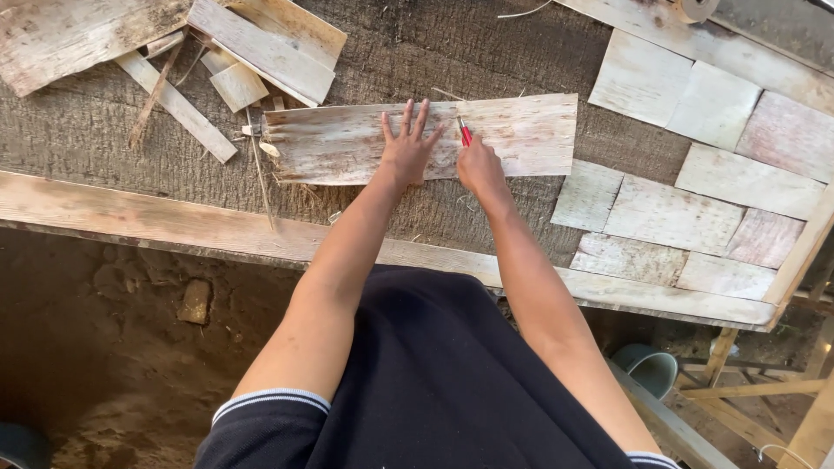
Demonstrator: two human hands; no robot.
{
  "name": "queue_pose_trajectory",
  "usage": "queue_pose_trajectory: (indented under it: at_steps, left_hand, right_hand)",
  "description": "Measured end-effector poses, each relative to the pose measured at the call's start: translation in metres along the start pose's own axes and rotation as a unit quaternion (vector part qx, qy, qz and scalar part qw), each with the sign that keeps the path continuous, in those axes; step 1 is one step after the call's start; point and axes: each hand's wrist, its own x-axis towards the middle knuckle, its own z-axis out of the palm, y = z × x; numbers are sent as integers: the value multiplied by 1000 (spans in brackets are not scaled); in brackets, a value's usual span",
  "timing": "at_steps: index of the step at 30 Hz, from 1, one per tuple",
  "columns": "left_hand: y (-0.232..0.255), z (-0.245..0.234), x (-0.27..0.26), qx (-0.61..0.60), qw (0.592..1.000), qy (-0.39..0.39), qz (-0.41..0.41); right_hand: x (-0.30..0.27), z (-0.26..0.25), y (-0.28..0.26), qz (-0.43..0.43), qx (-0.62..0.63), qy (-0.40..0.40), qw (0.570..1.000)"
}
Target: Cutting thin sheets of wood or bark into rectangular pieces using a utility knife on a workbench.
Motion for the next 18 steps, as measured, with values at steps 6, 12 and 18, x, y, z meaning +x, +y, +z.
queue_pose_trajectory:
  at_steps: [6, 12, 18]
  left_hand:
    - [0, 6, 5, 15, 1000, -6, -5]
    - [-2, -4, -10, 33, 998, -8, 47]
    - [1, 2, -1, 66, 997, -23, 19]
  right_hand:
    - [6, 0, -3, 34, -3, -24, 999]
    - [5, 5, -12, 59, 0, -43, 997]
    - [-7, -9, -24, 66, -4, -55, 996]
